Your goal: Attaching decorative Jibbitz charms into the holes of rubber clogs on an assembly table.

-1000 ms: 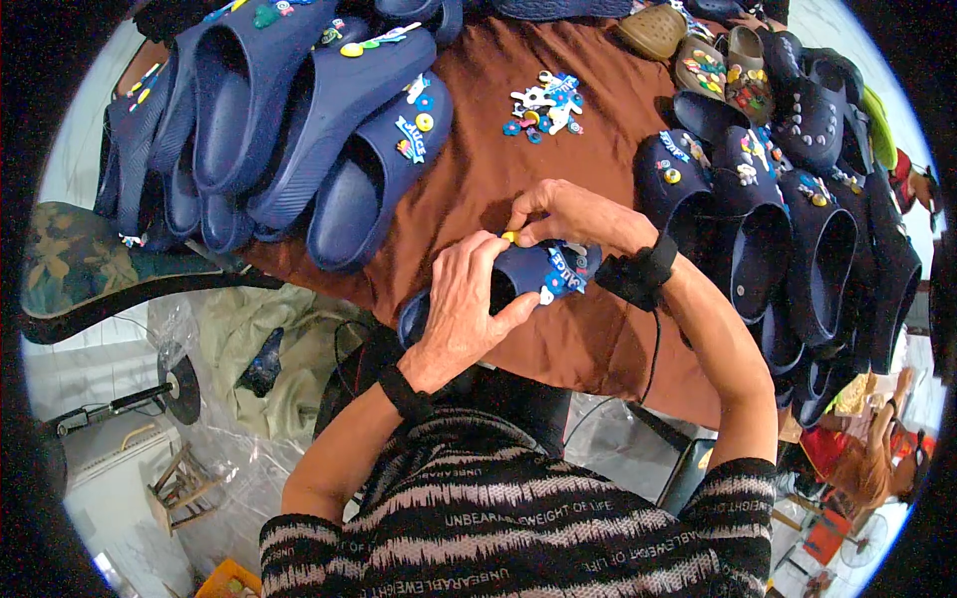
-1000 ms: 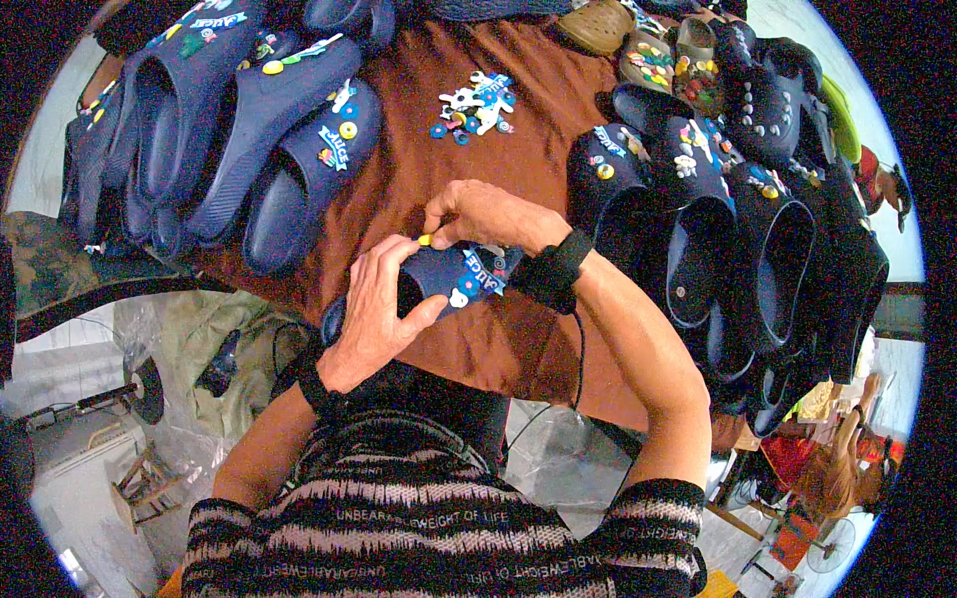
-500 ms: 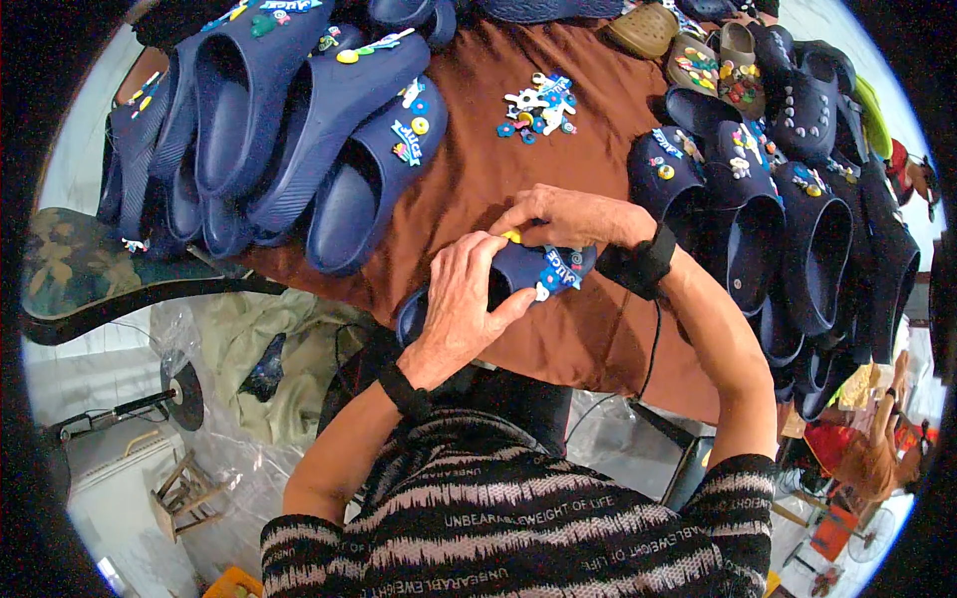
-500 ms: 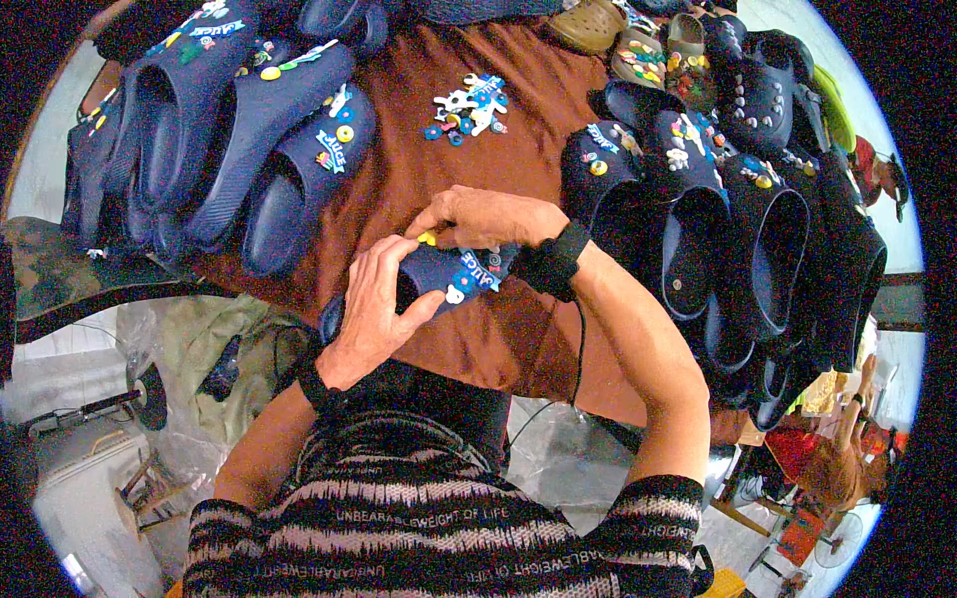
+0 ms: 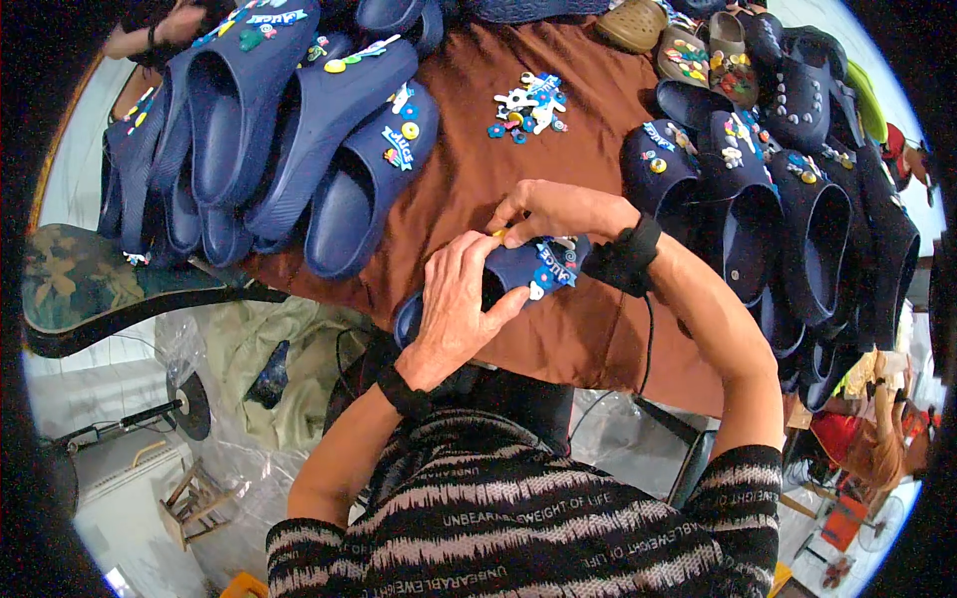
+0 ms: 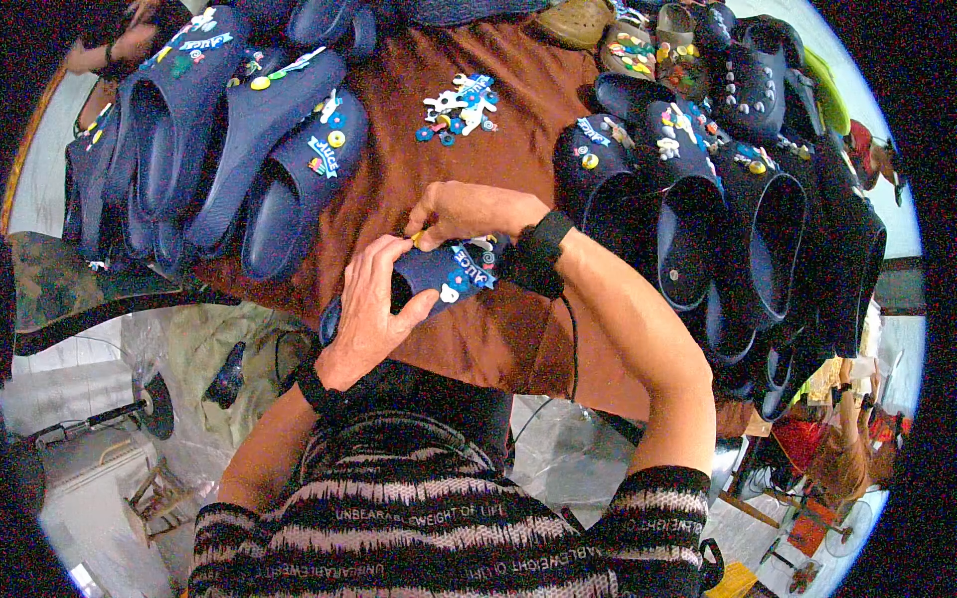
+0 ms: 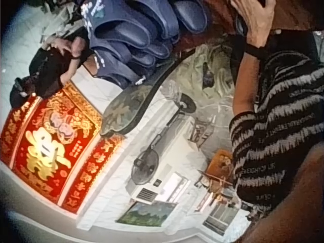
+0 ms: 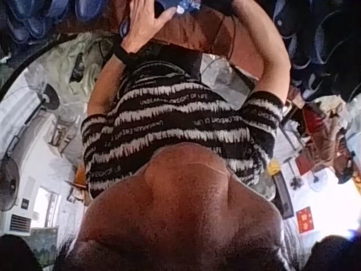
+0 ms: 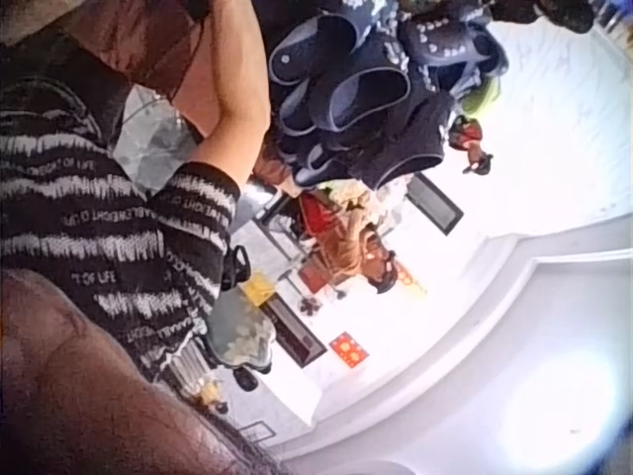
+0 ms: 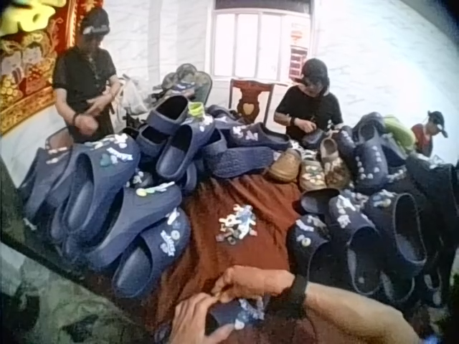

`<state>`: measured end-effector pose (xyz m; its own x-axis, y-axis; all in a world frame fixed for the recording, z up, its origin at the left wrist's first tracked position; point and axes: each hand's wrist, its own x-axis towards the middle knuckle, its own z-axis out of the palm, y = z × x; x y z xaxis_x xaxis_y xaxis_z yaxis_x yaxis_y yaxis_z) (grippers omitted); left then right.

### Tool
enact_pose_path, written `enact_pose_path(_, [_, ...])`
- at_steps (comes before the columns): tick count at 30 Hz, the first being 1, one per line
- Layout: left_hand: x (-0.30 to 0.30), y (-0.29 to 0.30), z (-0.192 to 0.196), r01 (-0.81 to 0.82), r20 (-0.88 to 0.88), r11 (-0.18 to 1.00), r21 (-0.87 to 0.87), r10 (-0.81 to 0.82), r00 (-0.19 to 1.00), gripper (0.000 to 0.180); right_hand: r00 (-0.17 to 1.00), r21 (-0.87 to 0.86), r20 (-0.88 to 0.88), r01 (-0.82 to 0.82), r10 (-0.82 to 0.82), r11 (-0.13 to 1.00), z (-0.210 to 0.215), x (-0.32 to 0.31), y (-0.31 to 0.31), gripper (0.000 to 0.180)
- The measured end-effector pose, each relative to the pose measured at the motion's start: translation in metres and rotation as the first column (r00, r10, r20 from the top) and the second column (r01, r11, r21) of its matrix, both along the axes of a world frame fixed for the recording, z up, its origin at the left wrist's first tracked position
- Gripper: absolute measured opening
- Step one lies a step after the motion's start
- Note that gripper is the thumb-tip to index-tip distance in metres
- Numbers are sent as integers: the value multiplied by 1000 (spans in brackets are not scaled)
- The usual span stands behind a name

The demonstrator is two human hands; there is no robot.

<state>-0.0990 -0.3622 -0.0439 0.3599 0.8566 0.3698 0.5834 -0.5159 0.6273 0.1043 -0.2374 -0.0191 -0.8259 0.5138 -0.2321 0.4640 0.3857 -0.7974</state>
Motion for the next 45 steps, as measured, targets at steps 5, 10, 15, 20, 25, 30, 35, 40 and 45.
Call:
enact_pose_path(5, [0, -1, 7, -3, 7, 999, -50, 4, 1000, 65, 928, 404, -119, 370, -353, 837, -7, 58, 40, 27])
enact_pose_path(10, [-2, -3, 8, -17, -14, 999, -34, 17, 1000, 66, 814, 449, -131, 558, -566, 698, -23, 72, 63, 24])
enact_pose_path(15, [-2, -3, 7, -24, -10, 999, -43, 23, 1000, 65, 796, 457, -72, 562, -602, 689, -34, 46, 85, 29])
enact_pose_path(20, [0, -2, 9, -17, -7, 999, -40, 16, 1000, 66, 779, 597, 101, 450, -619, 664, -39, 35, 101, 33])
enact_pose_path(25, [-2, -2, 9, -23, -4, 999, -38, 23, 1000, 66, 772, 536, 21, 527, -635, 659, -47, 43, 106, 28])
enact_pose_path(30, [1, -1, 8, -8, 7, 1000, -27, 9, 1000, 66, 711, 123, -130, 703, -691, 701, -51, 62, 97, 26])
enact_pose_path(35, [-1, -3, 9, -39, -11, 997, -64, 38, 999, 64, 679, -285, -190, 653, -709, 701, -22, 55, 45, 24])
enact_pose_path(40, [1, -3, 8, -29, 3, 999, -27, 29, 1000, 63, 601, -578, -290, 510, -745, 637, -8, 52, 4, 21])
enact_pose_path(45, [2, -2, 10, -19, 14, 1000, -10, 19, 1000, 60, 585, -558, -286, 543, -759, 628, -3, 52, -12, 18])
